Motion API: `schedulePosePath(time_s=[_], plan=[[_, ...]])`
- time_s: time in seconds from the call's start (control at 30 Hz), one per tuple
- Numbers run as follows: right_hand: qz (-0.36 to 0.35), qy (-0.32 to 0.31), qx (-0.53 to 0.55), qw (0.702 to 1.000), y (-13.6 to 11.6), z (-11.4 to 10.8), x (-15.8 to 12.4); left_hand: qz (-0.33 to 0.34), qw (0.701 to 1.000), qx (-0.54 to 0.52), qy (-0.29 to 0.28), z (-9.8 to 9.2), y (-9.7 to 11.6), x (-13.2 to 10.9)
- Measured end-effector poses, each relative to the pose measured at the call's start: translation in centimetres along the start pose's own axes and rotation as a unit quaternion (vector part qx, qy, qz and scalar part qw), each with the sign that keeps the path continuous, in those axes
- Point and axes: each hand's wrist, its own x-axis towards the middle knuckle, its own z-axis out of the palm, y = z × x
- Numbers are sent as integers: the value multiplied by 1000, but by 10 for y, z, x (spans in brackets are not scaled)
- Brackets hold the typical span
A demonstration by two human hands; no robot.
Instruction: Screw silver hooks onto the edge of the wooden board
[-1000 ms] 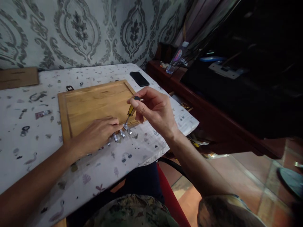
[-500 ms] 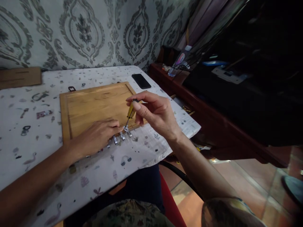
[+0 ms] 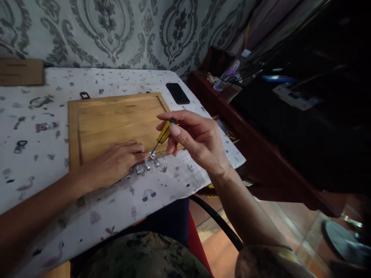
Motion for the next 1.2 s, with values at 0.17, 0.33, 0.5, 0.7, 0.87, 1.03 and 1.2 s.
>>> schedulePosePath(time_s=[0.17, 0.33, 0.5, 0.7, 0.87, 1.03, 1.2], plan=[[-6, 29, 17, 999, -1, 4, 0, 8, 1000, -18, 22, 5, -1, -2], [-7, 22, 49, 999, 4, 4, -2, -2, 1000, 16, 16, 3, 0, -2], [-22, 17, -1, 1000, 7, -1, -10, -10, 1000, 10, 3, 0, 1, 0], [-54, 38, -1, 998, 8, 7, -6, -2, 1000, 8, 14, 3, -2, -1], [-60, 8, 14, 998, 8, 3, -4, -17, 1000, 11, -13, 2, -1, 0], [-52, 12, -5, 999, 7, -2, -5, -8, 1000, -3, 4, 1, 0, 1], [-39, 43, 16, 998, 10, 3, -2, 25, 999, -15, 45, 5, -2, 0]])
